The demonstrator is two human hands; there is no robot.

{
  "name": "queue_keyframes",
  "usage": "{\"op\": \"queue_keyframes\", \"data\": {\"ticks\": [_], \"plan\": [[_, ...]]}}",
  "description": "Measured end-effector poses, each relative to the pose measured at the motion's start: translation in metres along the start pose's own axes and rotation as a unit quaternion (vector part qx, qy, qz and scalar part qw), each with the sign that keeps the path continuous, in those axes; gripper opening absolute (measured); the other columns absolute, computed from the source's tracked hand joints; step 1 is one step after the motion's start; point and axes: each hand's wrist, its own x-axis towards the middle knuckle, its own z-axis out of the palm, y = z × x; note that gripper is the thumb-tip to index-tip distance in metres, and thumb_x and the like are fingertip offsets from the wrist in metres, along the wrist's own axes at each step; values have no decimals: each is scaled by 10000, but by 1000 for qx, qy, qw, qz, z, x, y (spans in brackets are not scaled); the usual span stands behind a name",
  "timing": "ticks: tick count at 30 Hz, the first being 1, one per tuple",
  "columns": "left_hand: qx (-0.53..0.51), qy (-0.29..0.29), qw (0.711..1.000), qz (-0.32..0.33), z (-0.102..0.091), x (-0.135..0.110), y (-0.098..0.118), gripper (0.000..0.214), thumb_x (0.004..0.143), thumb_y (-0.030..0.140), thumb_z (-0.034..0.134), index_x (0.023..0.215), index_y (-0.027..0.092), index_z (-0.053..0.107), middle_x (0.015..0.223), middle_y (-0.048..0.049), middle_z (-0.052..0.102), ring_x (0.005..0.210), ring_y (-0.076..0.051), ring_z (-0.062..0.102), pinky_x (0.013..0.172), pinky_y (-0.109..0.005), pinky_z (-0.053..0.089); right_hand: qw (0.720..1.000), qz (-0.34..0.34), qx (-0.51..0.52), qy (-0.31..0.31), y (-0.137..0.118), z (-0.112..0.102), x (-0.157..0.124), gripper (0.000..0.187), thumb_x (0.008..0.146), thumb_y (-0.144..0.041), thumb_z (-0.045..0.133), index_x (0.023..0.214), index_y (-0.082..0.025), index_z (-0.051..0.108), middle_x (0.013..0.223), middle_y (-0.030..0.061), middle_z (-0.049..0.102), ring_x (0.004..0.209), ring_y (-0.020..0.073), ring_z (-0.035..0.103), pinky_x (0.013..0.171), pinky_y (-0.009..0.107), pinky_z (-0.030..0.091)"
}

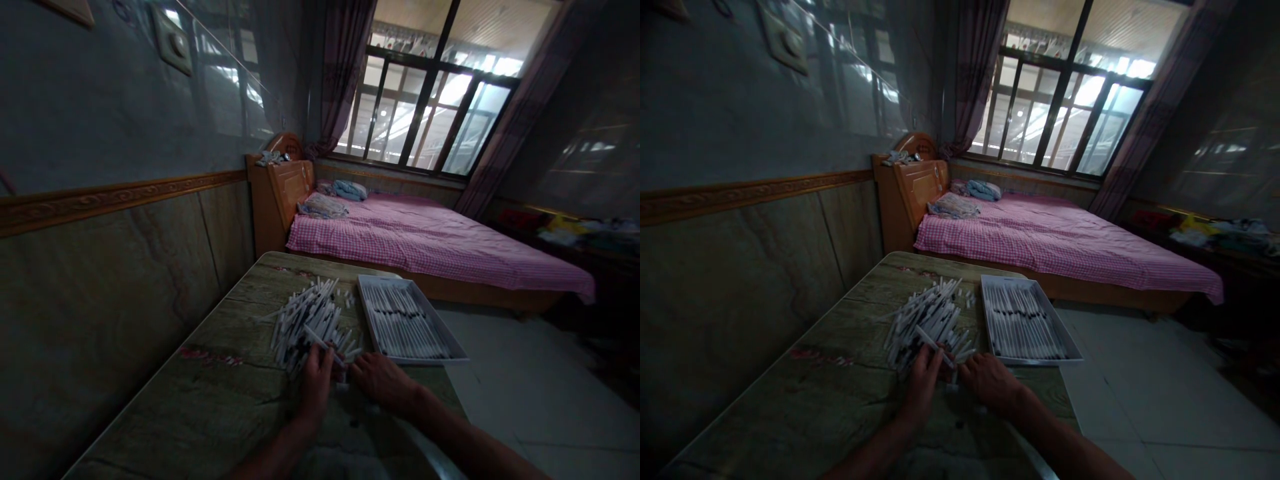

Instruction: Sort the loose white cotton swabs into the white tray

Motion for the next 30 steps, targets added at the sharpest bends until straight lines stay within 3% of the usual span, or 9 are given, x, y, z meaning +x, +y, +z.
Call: {"op": "queue_keyframes", "data": {"ticks": [4,7,9,11,14,17,21,27,30], "plan": [[42,12,999,32,-2,0,-2,352,747,534,617,858,201,586,711,-35,704,616,-219,663,562,-313,526,994,59,82,51,-2,-8,-7,111,885,-103,582,946,-190,613,918,44,648,822,191,601,682,283,458],[108,3,991,78,-2,-3,-4,276,794,480,580,838,209,602,722,-36,697,659,-227,663,628,-329,525,953,161,196,166,-5,-19,-14,136,935,-169,509,883,-206,629,890,47,638,806,175,602,689,267,467],[157,-12,981,109,-2,-6,-4,234,818,441,565,839,214,615,748,-39,700,695,-232,666,667,-336,521,883,243,290,276,-8,-29,-19,206,971,-258,453,895,-212,639,859,48,652,771,169,623,677,262,488],[198,-27,971,133,-2,-9,-4,210,834,414,562,851,216,633,787,-46,708,753,-240,673,716,-343,519,786,320,380,369,-10,-40,-21,245,971,-354,451,924,-217,648,831,43,680,726,171,647,648,265,514],[229,-41,961,150,-3,-11,-4,215,859,402,555,886,215,658,833,-59,724,823,-245,680,776,-349,516,646,397,467,456,-12,-57,-19,290,930,-453,504,917,-205,653,809,45,711,658,180,664,587,284,540],[240,-51,955,169,-4,-12,-6,225,888,395,537,928,222,675,891,-64,736,861,-237,683,817,-352,514,574,407,503,502,-14,-69,-15,301,898,-474,553,915,-192,655,820,52,725,652,180,672,586,298,555],[246,-70,947,193,-6,-12,-13,209,913,357,519,964,240,685,944,-54,737,899,-228,683,851,-356,509,555,395,507,528,-16,-75,-12,283,900,-455,559,912,-190,658,829,50,722,673,180,683,619,313,567],[246,-71,944,210,-4,-13,-15,226,901,342,528,965,227,712,940,-65,743,899,-246,687,851,-380,520,606,381,470,516,-18,-75,-14,266,909,-434,542,883,-198,662,819,40,715,692,178,676,632,306,563],[243,-61,946,205,-4,-14,-13,239,896,355,530,948,223,722,937,-72,747,889,-248,685,855,-387,524,617,379,452,521,-19,-77,-15,265,920,-427,528,882,-203,663,818,38,713,702,175,673,639,298,561]]}}
